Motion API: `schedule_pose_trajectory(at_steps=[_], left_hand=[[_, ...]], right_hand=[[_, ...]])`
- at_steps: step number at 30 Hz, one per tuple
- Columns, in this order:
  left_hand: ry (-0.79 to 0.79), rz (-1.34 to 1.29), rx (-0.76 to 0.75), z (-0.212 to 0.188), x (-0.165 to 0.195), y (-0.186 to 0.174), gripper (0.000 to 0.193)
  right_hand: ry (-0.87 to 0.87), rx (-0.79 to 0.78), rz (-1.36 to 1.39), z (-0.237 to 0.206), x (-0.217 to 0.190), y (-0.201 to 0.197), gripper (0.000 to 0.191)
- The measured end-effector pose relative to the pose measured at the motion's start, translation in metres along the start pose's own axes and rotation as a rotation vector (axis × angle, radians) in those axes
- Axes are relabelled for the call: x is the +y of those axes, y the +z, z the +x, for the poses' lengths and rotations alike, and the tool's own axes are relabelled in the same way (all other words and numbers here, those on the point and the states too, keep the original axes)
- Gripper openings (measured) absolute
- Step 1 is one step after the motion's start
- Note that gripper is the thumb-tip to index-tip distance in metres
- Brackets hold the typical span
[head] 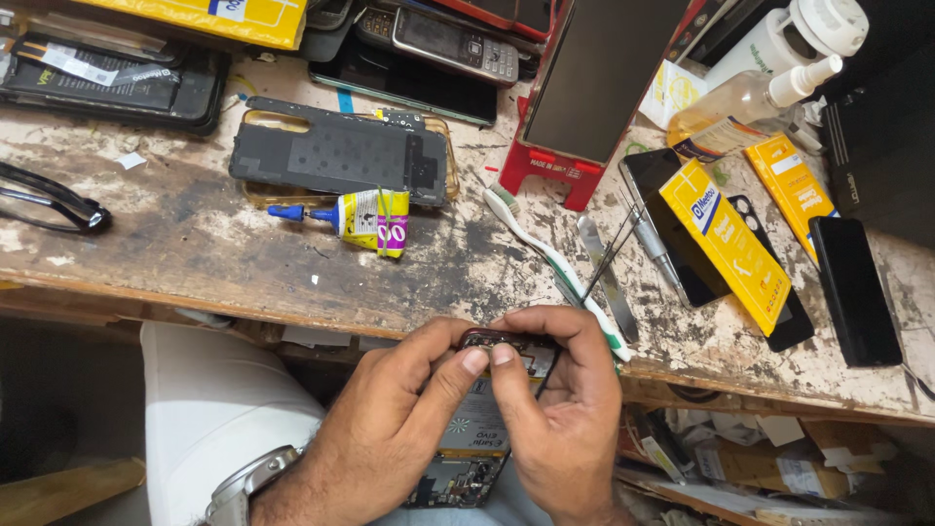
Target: The person works on a disassembled smartphone, using a pen-like tool to adjust internal components and connectors. They handle the phone body and battery area, then place a small internal part onto the workbench.
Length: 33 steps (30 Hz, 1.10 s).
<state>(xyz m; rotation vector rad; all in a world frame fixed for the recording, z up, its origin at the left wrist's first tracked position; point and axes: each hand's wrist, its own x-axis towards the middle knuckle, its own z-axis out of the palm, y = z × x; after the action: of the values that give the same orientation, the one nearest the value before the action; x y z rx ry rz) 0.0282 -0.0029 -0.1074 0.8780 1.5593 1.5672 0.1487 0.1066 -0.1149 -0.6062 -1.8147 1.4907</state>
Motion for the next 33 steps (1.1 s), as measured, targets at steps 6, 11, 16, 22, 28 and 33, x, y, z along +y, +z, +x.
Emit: schedule_pose_trajectory(at_steps=[6,11,16,22,28,33], left_hand=[[0.051,-0.014,-0.008,-0.0016,0.0012,-0.0024,0.023],[-0.080,0.005,0.016,-0.0020,-0.0003,-0.0007,0.022],[0.082,-0.098,0.022,-0.0044,-0.0035,-0.0004,0.025],[0.072,-0.123,0.036,-0.0040,-0.0038,-0.0014,0.028],[0.039,-0.104,0.049,-0.0034,-0.0004,-0.0009,0.029],[0.006,-0.056,0.045,-0.0040,0.0016,-0.0038,0.030]], right_hand=[[-0.017,-0.002,-0.011,0.0008,-0.0002,0.0016,0.027],[0.010,-0.002,0.000,0.0001,-0.0002,0.0024,0.028],[-0.051,-0.029,0.013,0.0006,-0.0017,0.0021,0.028],[-0.254,-0.030,-0.234,0.0018,-0.0055,0.0017,0.019],[-0.212,-0.008,-0.290,0.0019,-0.0072,0.0015,0.014],[-0.223,-0.059,-0.338,0.0040,-0.0091,-0.0003,0.012]])
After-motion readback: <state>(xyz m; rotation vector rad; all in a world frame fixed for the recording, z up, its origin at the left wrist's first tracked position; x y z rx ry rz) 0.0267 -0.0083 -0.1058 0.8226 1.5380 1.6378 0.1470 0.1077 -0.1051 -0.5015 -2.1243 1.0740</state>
